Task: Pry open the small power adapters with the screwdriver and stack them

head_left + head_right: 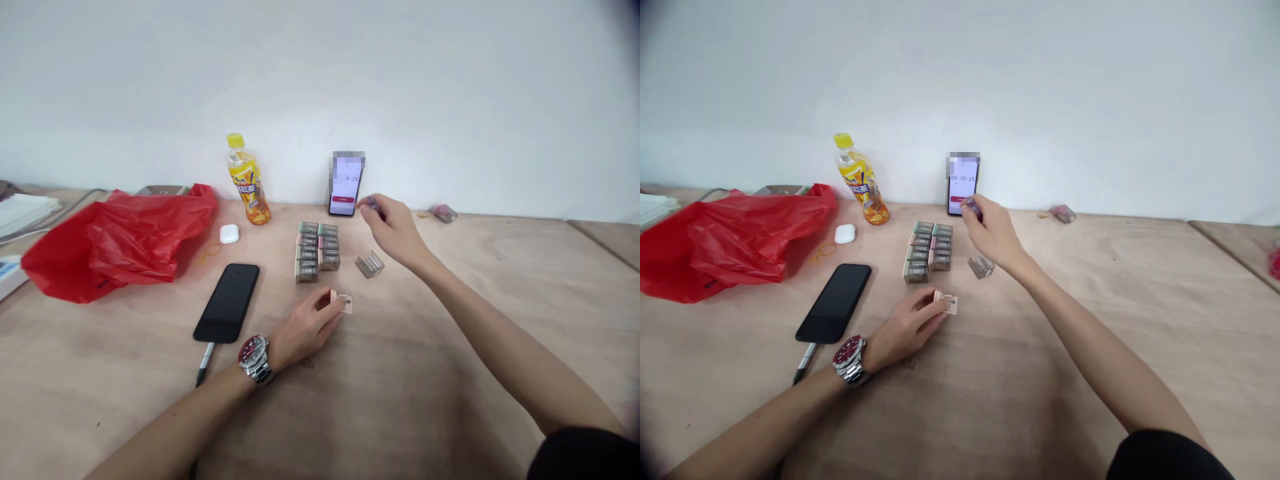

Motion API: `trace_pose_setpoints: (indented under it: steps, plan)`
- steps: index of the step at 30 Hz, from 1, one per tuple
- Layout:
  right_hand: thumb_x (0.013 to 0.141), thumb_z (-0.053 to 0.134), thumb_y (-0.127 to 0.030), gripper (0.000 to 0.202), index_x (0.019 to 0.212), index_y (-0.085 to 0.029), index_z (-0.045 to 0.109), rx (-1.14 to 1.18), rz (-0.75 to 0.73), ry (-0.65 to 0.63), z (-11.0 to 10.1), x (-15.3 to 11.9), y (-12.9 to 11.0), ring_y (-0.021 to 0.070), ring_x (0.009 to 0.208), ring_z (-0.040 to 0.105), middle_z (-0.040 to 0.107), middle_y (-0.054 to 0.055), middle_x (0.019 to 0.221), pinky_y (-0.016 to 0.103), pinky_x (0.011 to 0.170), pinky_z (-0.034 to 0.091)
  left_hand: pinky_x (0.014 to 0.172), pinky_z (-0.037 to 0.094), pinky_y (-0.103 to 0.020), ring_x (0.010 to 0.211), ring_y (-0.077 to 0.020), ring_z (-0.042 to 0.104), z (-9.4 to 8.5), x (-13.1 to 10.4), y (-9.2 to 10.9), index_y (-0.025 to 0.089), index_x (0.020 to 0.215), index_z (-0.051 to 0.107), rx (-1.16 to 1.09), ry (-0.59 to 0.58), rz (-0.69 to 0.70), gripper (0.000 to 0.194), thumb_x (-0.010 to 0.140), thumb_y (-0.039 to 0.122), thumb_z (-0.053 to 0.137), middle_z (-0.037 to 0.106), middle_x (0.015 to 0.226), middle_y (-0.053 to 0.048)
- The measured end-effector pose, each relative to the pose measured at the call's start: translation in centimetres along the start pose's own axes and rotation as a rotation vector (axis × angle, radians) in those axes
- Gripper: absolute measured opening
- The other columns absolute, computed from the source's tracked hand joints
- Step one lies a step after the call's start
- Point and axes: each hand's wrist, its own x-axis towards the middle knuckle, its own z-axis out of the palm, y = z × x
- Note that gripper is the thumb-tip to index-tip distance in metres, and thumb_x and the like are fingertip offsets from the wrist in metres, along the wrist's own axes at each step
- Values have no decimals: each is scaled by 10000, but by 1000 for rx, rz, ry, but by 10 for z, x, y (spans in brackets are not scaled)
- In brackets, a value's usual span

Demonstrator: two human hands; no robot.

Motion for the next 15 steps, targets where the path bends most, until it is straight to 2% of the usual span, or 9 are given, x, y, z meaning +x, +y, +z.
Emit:
trace_pose_setpoints:
  steps: [1, 3, 6, 9, 13, 15]
  plan:
    - [924, 453, -337, 273, 883, -161, 658, 81, -20, -24, -6, -16, -7, 146, 581, 507, 590, 23, 659, 272, 570, 391, 907, 529, -338, 1032, -180, 584, 0, 0, 0, 192, 1196, 556, -4, 1, 3, 260, 955, 175, 459, 550, 1142, -110]
    - [888, 543, -320, 221, 760, -169, 639, 195, -29, -134, -13, -48, -15, 110, 534, 457, 562, -8, 612, 244, 521, 357, 902, 531, -338, 1033, -183, 582, 0, 0, -1, 189, 1215, 545, -15, -4, 6, 275, 951, 170, 468, 552, 1129, -109]
    - [863, 584, -269, 120, 824, -175, 649, 258, -7, -288, -12, -88, -11, 85, 497, 413, 538, -33, 597, 224, 478, 322, 908, 532, -342, 1041, -183, 582, 0, 0, -1, 192, 1237, 531, -27, -6, 2, 292, 951, 172, 476, 554, 1118, -105]
    - [870, 578, -263, 123, 917, -177, 653, 285, 70, -351, -2, -114, 0, 81, 480, 388, 504, -46, 585, 219, 462, 314, 940, 530, -350, 1082, -187, 585, -1, -1, -1, 205, 1254, 521, -17, 13, 18, 309, 950, 165, 480, 552, 1162, -106]
    - [884, 583, -302, 217, 1061, -190, 640, 301, 101, -351, 6, -128, 5, 94, 516, 423, 488, -47, 607, 220, 482, 340, 965, 533, -340, 1118, -180, 589, -3, -2, 1, 217, 1292, 496, -11, 35, 52, 356, 941, 153, 501, 549, 1211, -104]
    - [888, 583, -309, 263, 1122, -199, 629, 314, 105, -395, 6, -129, 4, 94, 514, 429, 511, -46, 616, 217, 482, 348, 974, 533, -331, 1132, -177, 592, -4, -2, 2, 216, 1308, 480, -16, 37, 70, 381, 935, 147, 516, 554, 1222, -105]
